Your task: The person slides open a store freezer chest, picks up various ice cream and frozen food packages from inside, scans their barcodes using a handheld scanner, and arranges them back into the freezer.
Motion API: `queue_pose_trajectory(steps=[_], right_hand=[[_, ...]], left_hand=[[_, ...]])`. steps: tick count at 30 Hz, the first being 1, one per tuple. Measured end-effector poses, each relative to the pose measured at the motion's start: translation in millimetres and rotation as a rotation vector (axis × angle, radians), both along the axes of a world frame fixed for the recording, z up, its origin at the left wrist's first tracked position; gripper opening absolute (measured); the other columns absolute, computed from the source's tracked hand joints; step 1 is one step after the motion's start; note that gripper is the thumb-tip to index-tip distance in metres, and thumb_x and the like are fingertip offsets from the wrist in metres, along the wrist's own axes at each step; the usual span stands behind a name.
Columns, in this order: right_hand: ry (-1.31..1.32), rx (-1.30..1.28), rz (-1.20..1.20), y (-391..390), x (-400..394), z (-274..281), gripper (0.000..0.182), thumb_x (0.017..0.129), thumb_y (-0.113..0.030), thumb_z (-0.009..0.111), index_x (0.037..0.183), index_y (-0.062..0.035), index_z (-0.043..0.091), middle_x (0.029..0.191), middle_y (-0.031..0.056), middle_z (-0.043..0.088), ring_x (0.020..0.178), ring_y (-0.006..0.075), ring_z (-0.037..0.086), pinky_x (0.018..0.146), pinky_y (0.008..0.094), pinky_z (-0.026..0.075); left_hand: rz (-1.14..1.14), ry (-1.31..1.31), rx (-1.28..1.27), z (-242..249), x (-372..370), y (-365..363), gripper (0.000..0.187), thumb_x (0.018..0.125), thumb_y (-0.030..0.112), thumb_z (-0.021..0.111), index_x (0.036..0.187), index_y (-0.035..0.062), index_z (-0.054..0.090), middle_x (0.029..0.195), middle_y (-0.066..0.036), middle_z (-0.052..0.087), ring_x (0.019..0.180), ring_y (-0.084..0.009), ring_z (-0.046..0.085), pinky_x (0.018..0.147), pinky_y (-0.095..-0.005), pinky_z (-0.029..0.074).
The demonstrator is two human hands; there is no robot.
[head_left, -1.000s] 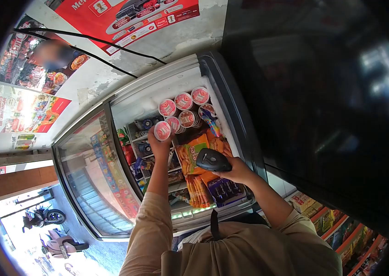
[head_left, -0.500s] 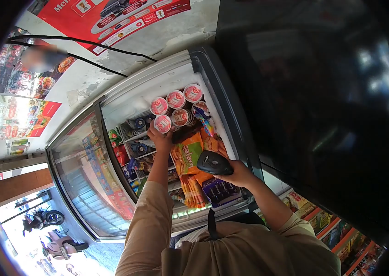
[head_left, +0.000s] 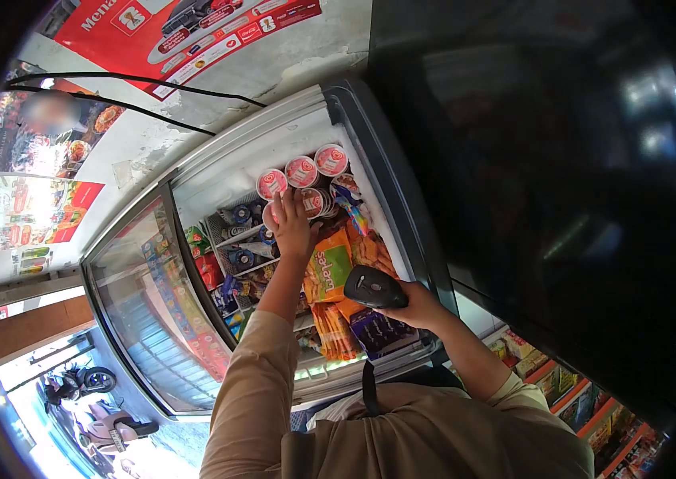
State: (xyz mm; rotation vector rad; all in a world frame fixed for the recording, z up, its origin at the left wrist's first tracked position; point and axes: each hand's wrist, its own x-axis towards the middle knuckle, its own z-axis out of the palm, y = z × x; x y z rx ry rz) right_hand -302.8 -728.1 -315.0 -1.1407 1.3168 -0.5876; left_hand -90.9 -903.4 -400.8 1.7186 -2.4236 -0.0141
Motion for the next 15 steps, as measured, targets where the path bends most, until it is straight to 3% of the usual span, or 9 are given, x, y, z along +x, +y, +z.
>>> queue_pose_trajectory(steps=[4, 11, 15], right_hand=[[0.028, 0.065, -0.015, -0.4, -3.6, 13.9, 0.043, 0.072, -0.018, 0.074, 0.109, -0.004, 0.058, 0.098, 0.0146, 0.065, 0.093, 0.0252, 0.062, 0.081, 0.0349, 0.046], [-0.037, 0.128, -0.071, 8.5, -12.0, 5.3, 0.04, 0.072, -0.018, 0.074, 0.107, -0.0042, 0.06, 0.094, 0.0133, 0.066, 0.088, 0.0236, 0.064, 0.078, 0.0326, 0.047], [-0.018, 0.106, -0.086, 11.6, -14.9, 2.4, 0.04, 0.072, -0.02, 0.074, 0.106, -0.0046, 0.06, 0.093, 0.0138, 0.067, 0.087, 0.0229, 0.064, 0.077, 0.0324, 0.047]], left_hand=[[0.005, -0.369, 0.101, -16.9, -12.3, -15.5, 0.087, 0.068, 0.048, 0.068, 0.135, 0.004, 0.034, 0.134, -0.013, 0.036, 0.133, -0.0335, 0.02, 0.108, -0.0511, 0.007], [0.091, -0.37, 0.189, -17.5, -26.7, -15.6, 0.086, 0.07, 0.048, 0.065, 0.136, 0.0038, 0.033, 0.137, -0.015, 0.036, 0.134, -0.0342, 0.018, 0.11, -0.0511, 0.002], [0.058, -0.415, 0.216, -21.5, -27.5, -16.1, 0.078, 0.076, 0.037, 0.061, 0.139, 0.0046, 0.028, 0.138, -0.015, 0.034, 0.133, -0.0389, 0.019, 0.108, -0.0543, 0.002]])
